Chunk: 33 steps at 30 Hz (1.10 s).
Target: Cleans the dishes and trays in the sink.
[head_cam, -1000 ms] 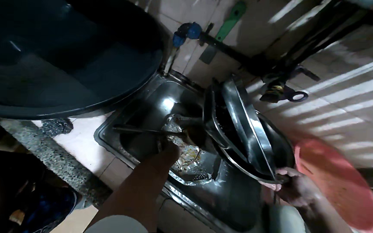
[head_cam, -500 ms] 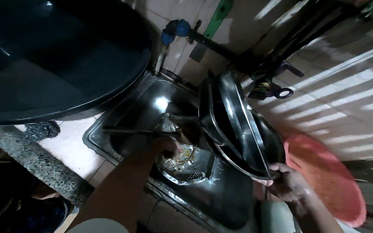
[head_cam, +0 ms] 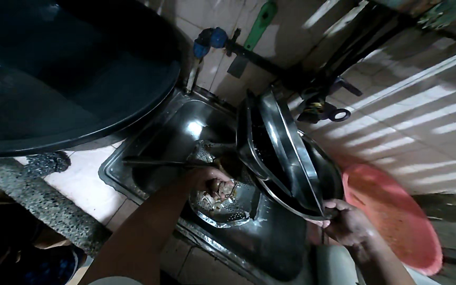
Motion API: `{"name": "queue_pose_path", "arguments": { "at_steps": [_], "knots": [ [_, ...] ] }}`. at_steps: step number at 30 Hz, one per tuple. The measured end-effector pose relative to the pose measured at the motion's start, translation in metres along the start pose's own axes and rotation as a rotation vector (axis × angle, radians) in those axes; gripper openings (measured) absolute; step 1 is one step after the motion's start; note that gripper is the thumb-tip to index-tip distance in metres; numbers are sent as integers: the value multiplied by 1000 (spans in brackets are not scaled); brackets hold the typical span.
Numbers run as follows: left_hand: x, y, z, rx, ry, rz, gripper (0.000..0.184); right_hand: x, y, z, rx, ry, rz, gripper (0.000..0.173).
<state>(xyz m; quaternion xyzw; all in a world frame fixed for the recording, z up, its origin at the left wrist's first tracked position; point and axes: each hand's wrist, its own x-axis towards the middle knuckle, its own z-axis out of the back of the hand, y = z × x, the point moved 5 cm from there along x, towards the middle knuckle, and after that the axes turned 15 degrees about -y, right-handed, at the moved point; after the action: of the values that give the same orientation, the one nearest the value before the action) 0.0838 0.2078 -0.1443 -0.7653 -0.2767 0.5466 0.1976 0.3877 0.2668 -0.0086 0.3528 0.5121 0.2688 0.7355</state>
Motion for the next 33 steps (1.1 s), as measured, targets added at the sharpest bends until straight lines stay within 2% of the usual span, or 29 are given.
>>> {"name": "queue_pose_path", "arguments": {
  "at_steps": [3,6,9,11,14,16,18,22,25,30,33],
  "knots": [
    [-5,-10,6,51,-138,-99,32,10,-4,4,-12,34,-13,34],
    [-6,-23,19,178,-255,-185,32,19,-8,8,-31,84,-29,39],
    [-1,-32,24,715,-308,-284,29,15,-5,5,-18,59,-20,38],
    [9,-25,23,1117,-312,-283,32,12,-5,3,-6,36,-24,39],
    [23,3,17,1362,-294,-205,30,12,-5,3,-11,68,-30,40],
    [17,10,8,1434,-247,-142,29,14,-5,4,-26,82,-30,42],
    [11,14,2,1434,-234,-159,28,14,-5,5,-39,76,-18,42],
    [13,14,4,1257,-346,-211,31,14,-6,7,-29,67,-8,43],
    [4,10,2,1397,-340,-185,28,12,-5,6,-24,45,-17,42],
    [19,39,1,1571,-224,-235,29,8,-4,4,-18,58,-11,41],
    [20,46,3,1554,-232,-260,31,10,-4,5,-26,72,13,44]
  ]
}}
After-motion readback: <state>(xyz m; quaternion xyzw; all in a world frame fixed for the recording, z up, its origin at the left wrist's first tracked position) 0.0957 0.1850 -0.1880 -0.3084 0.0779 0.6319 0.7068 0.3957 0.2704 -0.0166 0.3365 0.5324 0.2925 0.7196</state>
